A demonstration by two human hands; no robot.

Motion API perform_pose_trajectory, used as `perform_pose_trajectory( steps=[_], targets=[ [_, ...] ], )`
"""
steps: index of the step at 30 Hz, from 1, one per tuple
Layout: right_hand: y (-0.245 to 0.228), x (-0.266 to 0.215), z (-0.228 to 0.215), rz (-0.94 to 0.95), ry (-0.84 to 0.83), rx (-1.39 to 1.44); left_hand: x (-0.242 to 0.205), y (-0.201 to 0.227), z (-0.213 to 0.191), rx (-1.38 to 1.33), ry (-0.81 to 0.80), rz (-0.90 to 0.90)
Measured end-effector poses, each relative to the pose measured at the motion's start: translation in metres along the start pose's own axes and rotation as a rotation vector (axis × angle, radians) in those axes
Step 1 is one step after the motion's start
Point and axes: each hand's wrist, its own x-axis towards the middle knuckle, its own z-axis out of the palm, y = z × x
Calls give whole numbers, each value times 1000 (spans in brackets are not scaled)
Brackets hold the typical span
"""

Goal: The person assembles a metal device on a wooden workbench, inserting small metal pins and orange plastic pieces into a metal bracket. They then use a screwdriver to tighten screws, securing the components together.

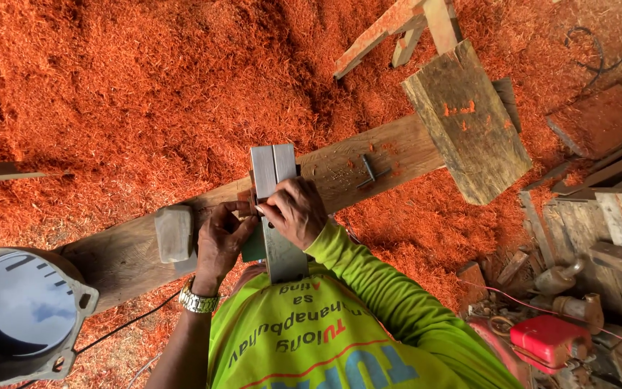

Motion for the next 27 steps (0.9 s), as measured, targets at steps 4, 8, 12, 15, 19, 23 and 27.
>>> perform_pose_trajectory(
  steps=[4,8,12,15,19,23,27],
  targets=[
    [7,-3,-4,-56,-80,35,-1,1,-1,-24,3,-34],
    [16,-4,-3,-101,-148,20,0,4,-3,-8,-9,-49],
    [25,-2,3,-151,-166,8,-2,13,-5,-16,-24,-51],
    [22,4,-10,-213,-233,-13,-5,9,-2,-65,-1,-49],
    [26,6,-8,-204,-207,-4,-6,9,-3,-37,-16,-61],
    [19,15,-16,-200,-273,31,-7,8,-4,-32,-5,-51],
    [29,10,-10,-215,-259,6,-5,8,-3,-38,-7,-43]
  ],
)
